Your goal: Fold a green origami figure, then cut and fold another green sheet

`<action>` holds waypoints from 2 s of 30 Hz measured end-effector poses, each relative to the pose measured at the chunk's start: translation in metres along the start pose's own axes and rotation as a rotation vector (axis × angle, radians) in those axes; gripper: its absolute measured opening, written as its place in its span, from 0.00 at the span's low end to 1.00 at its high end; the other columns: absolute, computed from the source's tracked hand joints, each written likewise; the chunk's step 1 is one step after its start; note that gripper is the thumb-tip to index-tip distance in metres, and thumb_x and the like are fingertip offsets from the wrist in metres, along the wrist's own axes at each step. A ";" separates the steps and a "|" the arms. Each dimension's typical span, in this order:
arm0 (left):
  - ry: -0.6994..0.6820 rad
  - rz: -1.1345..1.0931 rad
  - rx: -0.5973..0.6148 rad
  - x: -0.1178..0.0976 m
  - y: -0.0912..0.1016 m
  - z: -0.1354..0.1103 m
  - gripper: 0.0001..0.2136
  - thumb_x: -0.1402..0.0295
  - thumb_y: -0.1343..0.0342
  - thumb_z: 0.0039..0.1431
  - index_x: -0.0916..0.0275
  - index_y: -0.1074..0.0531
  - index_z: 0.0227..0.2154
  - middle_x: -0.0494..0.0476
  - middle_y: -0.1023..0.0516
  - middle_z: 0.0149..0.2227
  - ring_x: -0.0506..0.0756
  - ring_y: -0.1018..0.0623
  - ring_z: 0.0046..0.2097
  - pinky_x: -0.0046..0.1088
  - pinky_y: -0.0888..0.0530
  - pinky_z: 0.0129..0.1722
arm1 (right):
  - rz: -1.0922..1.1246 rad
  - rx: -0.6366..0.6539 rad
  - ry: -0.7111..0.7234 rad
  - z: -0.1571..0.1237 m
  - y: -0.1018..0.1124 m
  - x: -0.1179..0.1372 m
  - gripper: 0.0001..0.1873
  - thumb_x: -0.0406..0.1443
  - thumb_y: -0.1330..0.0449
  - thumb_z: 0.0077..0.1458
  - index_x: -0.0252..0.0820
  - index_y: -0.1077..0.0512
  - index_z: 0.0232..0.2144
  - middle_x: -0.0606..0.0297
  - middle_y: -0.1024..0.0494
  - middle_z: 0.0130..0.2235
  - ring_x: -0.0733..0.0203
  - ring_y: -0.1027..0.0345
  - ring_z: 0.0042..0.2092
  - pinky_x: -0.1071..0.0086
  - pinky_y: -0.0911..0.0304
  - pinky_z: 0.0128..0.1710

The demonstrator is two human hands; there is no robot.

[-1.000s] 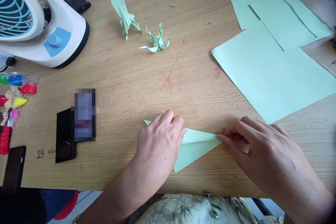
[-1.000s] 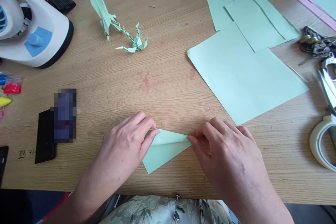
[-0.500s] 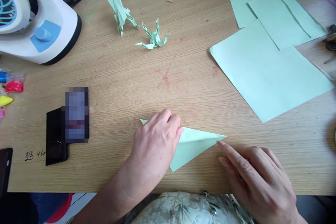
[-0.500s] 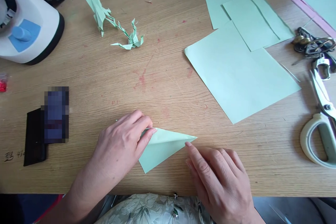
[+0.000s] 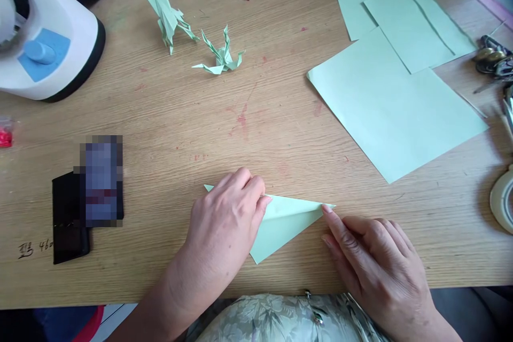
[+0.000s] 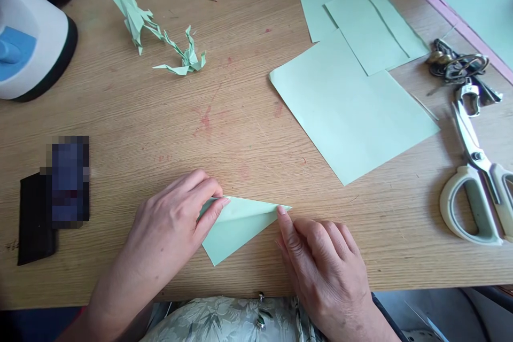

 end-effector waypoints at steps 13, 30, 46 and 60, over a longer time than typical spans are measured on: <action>-0.025 -0.020 -0.004 0.001 0.000 -0.001 0.07 0.70 0.48 0.65 0.60 0.32 0.30 0.51 0.28 0.35 0.52 0.29 0.34 0.28 0.38 0.30 | -0.055 0.035 -0.032 0.000 -0.001 -0.002 0.33 0.30 0.38 0.60 0.36 0.40 0.65 0.61 0.27 0.34 0.60 0.37 0.32 0.64 0.42 0.33; -0.024 -0.014 -0.011 0.002 0.000 0.001 0.07 0.70 0.48 0.65 0.60 0.32 0.30 0.50 0.28 0.34 0.52 0.28 0.33 0.29 0.38 0.29 | -0.126 0.008 -0.099 -0.004 0.001 -0.010 0.31 0.32 0.40 0.61 0.36 0.39 0.65 0.61 0.31 0.32 0.59 0.39 0.31 0.63 0.44 0.32; -0.025 -0.029 0.001 0.003 -0.001 0.001 0.07 0.70 0.48 0.66 0.60 0.32 0.30 0.51 0.28 0.34 0.52 0.28 0.34 0.29 0.39 0.30 | -0.013 -0.028 -0.067 -0.005 0.006 -0.009 0.34 0.25 0.38 0.57 0.39 0.39 0.65 0.59 0.26 0.34 0.62 0.37 0.31 0.64 0.43 0.33; -0.017 -0.024 -0.003 0.002 -0.001 0.000 0.07 0.70 0.47 0.65 0.60 0.32 0.29 0.51 0.28 0.34 0.52 0.29 0.33 0.28 0.39 0.29 | -0.085 0.001 -0.061 -0.005 0.003 -0.009 0.32 0.28 0.39 0.59 0.39 0.39 0.65 0.61 0.28 0.31 0.61 0.38 0.30 0.64 0.44 0.32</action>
Point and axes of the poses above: each hand's wrist, its own z-axis towards the middle knuckle, its own y-axis out of the back of the hand, x = y × z, the point moved 7 cm from there along z, towards the middle knuckle
